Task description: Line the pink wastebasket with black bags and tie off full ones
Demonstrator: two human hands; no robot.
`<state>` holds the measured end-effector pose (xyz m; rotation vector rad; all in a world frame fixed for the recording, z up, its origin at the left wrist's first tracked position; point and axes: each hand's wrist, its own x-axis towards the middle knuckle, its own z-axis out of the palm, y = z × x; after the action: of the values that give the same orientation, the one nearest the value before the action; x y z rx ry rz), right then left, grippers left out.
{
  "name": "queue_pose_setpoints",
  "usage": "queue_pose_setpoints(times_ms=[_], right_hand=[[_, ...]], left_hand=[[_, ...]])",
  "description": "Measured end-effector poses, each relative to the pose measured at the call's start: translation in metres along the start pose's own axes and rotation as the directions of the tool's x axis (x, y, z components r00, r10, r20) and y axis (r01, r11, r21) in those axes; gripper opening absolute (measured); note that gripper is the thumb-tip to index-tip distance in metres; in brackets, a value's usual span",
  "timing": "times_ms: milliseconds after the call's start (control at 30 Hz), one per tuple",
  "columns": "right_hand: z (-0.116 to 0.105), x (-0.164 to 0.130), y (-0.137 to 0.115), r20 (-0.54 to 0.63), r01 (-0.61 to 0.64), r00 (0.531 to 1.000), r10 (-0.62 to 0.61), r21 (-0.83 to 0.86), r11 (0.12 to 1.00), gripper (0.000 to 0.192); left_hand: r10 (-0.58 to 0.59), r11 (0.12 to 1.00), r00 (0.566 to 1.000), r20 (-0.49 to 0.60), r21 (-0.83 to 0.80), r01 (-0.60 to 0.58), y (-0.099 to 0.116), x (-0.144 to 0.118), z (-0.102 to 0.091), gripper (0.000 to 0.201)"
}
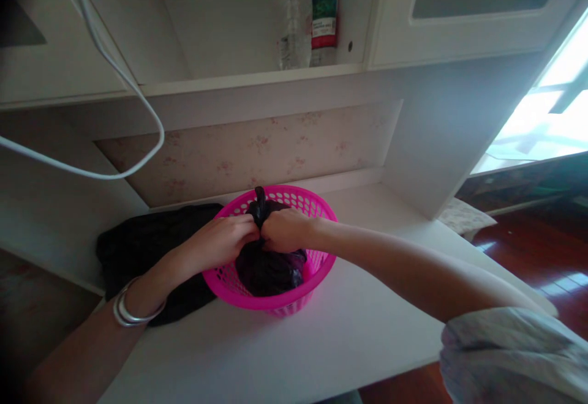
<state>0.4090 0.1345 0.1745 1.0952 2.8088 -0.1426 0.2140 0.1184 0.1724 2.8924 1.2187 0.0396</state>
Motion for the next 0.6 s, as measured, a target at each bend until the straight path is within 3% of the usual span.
queue_pose_setpoints(times_ms=[167,367,433,500,600], right_hand=[[-0.007,-0.005,0.000,0.054,-0.012,0.998,0.016,-0.076,0.997,0.031],[-0.014,-0.023,0.024,0.127,-0.134,0.979,0.159,-0.186,0.973,0.021],[-0.016,-0.030,0.030,0.089,-0.165,0.979,0.182,-0.171,0.971,0.020],[-0.018,-0.035,0.030,0.016,-0.157,0.987,0.160,-0.120,0.980,0.032],[-0.015,-0.032,0.022,-0.104,-0.039,0.994,0.037,-0.021,0.999,0.049]], left_hand=[[-0.056,0.998,0.998,-0.012,0.002,0.056,-0.009,-0.014,-0.010,0.028],[-0.122,0.992,0.991,-0.062,0.020,0.123,-0.036,-0.036,-0.032,0.030],[-0.136,0.991,0.982,-0.128,-0.012,0.135,-0.039,-0.042,-0.035,0.031],[-0.110,0.993,0.975,-0.191,-0.070,0.098,-0.036,-0.043,-0.033,0.029],[-0.063,0.991,0.976,-0.206,-0.128,0.037,-0.022,-0.036,-0.023,0.034]])
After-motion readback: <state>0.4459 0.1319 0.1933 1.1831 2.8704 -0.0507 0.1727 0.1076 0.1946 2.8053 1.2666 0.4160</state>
